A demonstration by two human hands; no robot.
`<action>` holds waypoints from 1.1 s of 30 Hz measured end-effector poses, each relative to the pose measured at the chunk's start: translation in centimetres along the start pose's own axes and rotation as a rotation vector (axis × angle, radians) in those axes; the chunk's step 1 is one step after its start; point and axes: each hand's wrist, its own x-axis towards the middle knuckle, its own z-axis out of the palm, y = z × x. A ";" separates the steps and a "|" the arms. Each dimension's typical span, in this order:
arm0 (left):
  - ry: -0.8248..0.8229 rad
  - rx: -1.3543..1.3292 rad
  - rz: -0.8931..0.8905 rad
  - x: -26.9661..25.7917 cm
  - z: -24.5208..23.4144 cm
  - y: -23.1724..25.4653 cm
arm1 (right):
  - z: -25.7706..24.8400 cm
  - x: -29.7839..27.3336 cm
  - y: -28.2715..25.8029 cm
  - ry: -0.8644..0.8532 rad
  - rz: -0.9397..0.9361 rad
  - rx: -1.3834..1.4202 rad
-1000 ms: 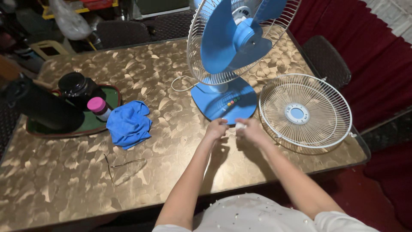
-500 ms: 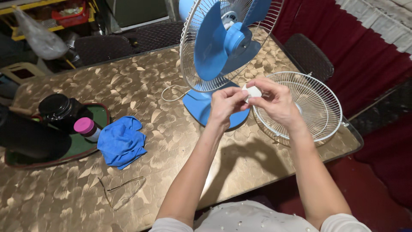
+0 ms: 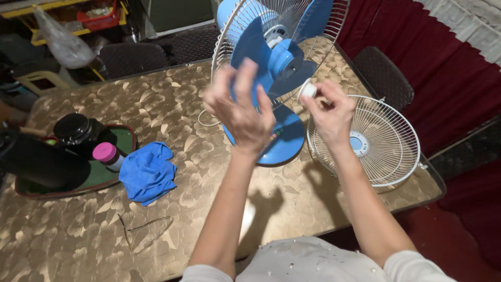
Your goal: The person assembles a blue table fan by attaching the fan blades to the motor shaft, securing them with a nut, and then attaching the front and rear wire cages. The person uses a screwdriver to tighten the nut and aligns the cages with the fan body.
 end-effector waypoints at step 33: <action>-0.050 -0.047 -0.131 2.9 2.7 -7.1 | 6.5 2.2 4.4 0.251 -0.170 -0.035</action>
